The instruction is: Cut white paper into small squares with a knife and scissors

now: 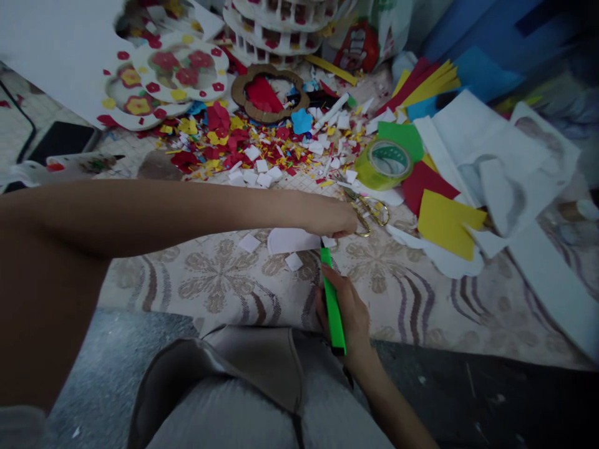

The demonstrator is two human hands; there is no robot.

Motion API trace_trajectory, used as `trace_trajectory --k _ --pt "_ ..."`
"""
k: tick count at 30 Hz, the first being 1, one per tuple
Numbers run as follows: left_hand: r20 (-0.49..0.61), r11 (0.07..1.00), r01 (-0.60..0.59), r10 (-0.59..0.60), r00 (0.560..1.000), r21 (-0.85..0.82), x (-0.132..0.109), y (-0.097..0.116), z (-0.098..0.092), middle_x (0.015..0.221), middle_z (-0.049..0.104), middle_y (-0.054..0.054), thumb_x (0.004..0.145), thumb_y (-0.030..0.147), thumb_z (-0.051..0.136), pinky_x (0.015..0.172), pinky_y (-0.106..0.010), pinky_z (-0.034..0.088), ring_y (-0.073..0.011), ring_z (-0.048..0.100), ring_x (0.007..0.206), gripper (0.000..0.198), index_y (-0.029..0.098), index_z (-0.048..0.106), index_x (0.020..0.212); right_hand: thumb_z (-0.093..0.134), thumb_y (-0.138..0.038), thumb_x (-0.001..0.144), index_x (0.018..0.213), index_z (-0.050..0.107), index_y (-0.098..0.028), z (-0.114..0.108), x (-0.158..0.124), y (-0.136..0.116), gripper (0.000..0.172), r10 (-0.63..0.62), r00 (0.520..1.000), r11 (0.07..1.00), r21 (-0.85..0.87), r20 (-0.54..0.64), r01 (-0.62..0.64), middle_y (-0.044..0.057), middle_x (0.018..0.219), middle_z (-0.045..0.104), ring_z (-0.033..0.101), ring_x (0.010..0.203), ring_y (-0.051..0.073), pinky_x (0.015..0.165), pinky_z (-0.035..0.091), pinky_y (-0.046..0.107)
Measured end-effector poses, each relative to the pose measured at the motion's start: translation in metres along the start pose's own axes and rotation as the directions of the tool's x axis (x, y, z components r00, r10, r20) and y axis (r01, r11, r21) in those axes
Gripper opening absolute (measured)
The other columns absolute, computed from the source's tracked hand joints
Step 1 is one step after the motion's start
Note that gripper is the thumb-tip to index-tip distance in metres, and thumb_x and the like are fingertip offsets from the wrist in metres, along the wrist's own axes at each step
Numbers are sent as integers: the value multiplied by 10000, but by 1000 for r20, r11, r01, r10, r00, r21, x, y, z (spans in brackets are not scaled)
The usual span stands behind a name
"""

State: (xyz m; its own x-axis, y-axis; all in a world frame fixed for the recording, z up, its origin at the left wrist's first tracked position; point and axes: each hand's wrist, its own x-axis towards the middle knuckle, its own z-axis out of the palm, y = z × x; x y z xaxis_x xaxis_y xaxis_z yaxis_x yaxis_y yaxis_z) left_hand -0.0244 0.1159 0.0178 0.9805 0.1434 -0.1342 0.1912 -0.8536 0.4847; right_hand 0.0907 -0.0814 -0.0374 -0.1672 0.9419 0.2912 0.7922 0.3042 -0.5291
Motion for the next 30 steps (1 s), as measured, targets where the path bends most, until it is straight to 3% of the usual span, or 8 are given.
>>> trace_trajectory --k 9,20,30 --pt "-9 999 16 -15 1000 41 -3 7 0 872 627 -89 802 -47 521 698 -259 328 -155 470 777 215 130 603 711 487 -209 917 1377 407 -314 -5 -15 10 479 -5 997 999 50 81 1 25 950 643 663 810 197 620 535 279" --pt "-74 998 61 -60 995 16 -1 -2 8 798 644 -56 755 -35 565 693 -242 344 -132 430 717 193 141 610 690 492 -239 895 1305 465 -280 1 -12 9 413 34 999 999 5 32 -34 32 922 664 683 750 215 585 538 298" --pt "-92 995 100 -99 991 5 -1 -4 12 804 658 -65 741 -36 565 695 -224 364 -121 468 725 166 107 651 745 486 -221 900 1338 436 -290 -2 -10 11 447 34 997 996 75 71 -39 25 912 660 681 772 202 611 549 287"
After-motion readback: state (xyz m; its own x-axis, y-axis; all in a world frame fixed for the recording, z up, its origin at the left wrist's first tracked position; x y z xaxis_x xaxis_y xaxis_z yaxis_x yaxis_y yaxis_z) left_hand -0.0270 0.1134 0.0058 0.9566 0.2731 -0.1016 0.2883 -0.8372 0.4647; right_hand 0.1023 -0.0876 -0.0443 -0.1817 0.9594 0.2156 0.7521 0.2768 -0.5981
